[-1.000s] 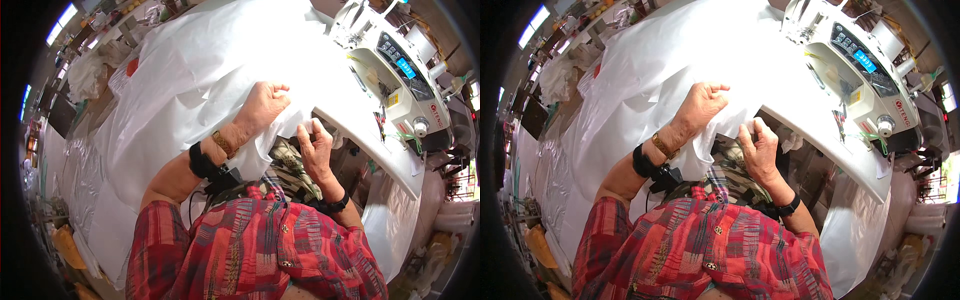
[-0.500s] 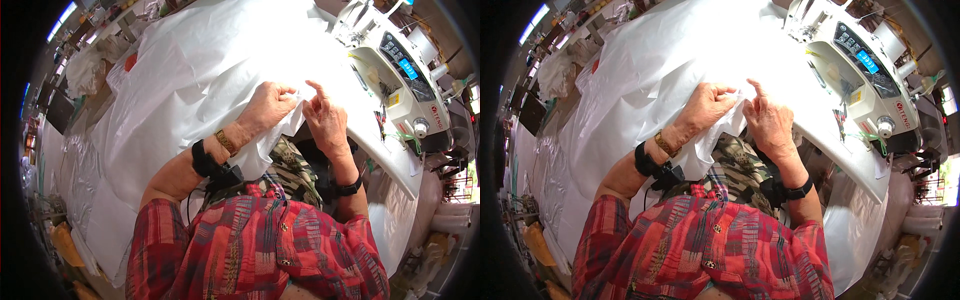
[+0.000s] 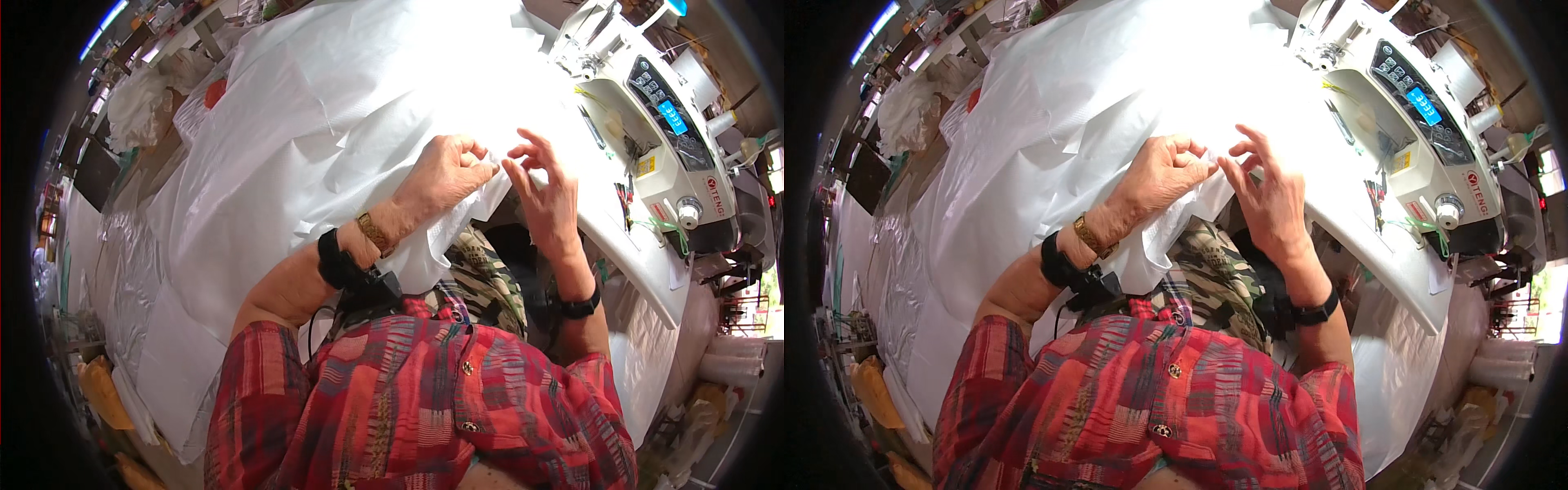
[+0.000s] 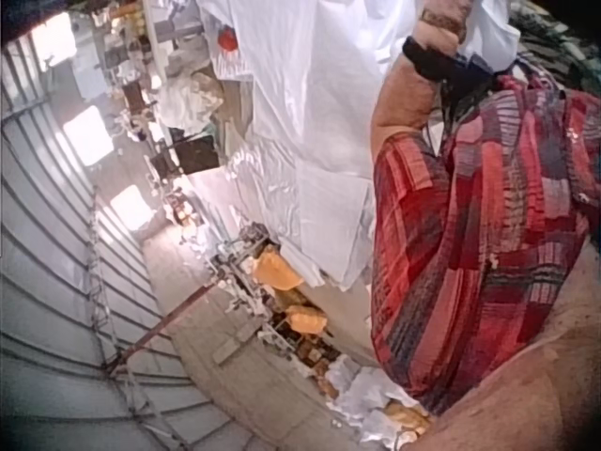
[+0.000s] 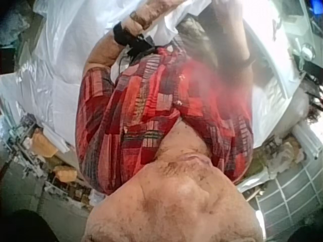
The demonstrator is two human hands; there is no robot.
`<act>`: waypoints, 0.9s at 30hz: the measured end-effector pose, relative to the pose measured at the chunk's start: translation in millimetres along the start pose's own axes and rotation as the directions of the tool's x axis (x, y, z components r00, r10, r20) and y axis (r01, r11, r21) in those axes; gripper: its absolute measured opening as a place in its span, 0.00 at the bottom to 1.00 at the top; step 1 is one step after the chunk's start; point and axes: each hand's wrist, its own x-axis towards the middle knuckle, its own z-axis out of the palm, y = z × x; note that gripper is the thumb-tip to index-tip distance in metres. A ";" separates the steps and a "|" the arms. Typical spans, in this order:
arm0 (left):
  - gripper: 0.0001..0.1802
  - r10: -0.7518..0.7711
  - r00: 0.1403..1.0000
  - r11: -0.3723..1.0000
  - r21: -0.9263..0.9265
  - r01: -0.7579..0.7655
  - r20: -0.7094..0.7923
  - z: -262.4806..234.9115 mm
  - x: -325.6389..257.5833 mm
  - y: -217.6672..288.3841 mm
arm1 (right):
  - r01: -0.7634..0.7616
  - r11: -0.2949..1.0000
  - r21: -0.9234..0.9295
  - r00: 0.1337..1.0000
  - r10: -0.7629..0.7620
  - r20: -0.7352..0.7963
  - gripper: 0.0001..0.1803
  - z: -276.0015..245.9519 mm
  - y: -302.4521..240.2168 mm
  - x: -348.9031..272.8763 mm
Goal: Sewing together large sheets of white woven plastic material using an industrial sewing machine.
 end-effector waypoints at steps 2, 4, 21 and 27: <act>0.12 -0.056 0.998 0.995 -0.086 0.056 -0.004 0.3 -3.8 -3.7 | 0.103 0.989 -0.104 0.990 -0.112 -0.090 0.22 -2.1 1.6 -19.7; 0.11 -0.092 0.996 0.976 -0.198 0.094 0.019 0.0 -8.3 -8.6 | 0.183 0.981 -0.065 0.979 -0.188 -0.078 0.28 5.2 5.2 -37.8; 0.08 0.066 0.998 0.998 0.001 -0.066 -0.022 8.1 -28.1 7.6 | 0.217 0.976 -0.022 0.963 -0.218 -0.156 0.11 18.9 -7.9 -38.4; 0.04 0.141 0.989 0.989 0.040 -0.140 -0.042 5.1 -31.0 10.7 | 0.329 0.929 -0.171 0.924 -0.354 -0.147 0.15 22.3 -11.7 -32.9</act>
